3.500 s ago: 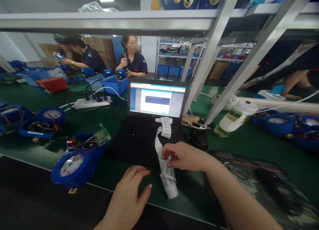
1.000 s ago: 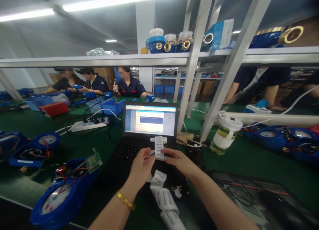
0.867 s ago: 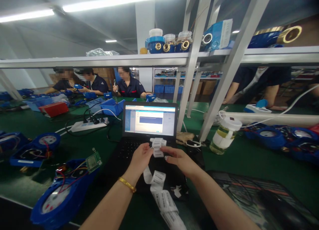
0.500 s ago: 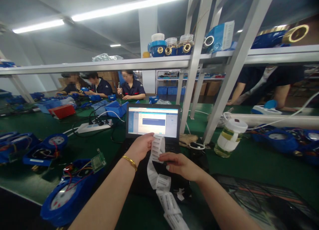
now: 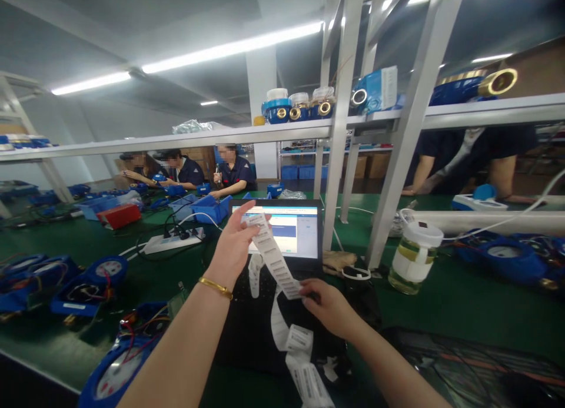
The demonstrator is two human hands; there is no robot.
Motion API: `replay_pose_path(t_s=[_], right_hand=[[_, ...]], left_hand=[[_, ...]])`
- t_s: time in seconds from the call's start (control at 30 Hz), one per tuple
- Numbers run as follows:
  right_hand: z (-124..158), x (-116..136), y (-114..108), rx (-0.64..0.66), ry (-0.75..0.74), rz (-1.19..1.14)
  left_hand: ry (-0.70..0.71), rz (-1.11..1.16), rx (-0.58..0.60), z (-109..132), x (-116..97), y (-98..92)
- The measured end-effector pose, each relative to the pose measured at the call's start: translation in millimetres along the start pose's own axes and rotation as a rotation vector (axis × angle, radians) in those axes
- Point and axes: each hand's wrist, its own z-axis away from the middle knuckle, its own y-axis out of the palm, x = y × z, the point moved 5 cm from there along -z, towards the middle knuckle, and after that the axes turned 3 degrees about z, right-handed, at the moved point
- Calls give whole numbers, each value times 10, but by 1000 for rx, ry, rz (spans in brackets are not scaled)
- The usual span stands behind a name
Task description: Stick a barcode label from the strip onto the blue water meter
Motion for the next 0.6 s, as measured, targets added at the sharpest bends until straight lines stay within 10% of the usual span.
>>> replay_pose_path(t_s=[0.3,0.6], right_hand=[[51,493,-128,-258,-139,-27],[15,350,-205,-230,-70,448]], left_hand=[[-179,-3,190,515,482,425],[-4,21,81,153,-128,348]])
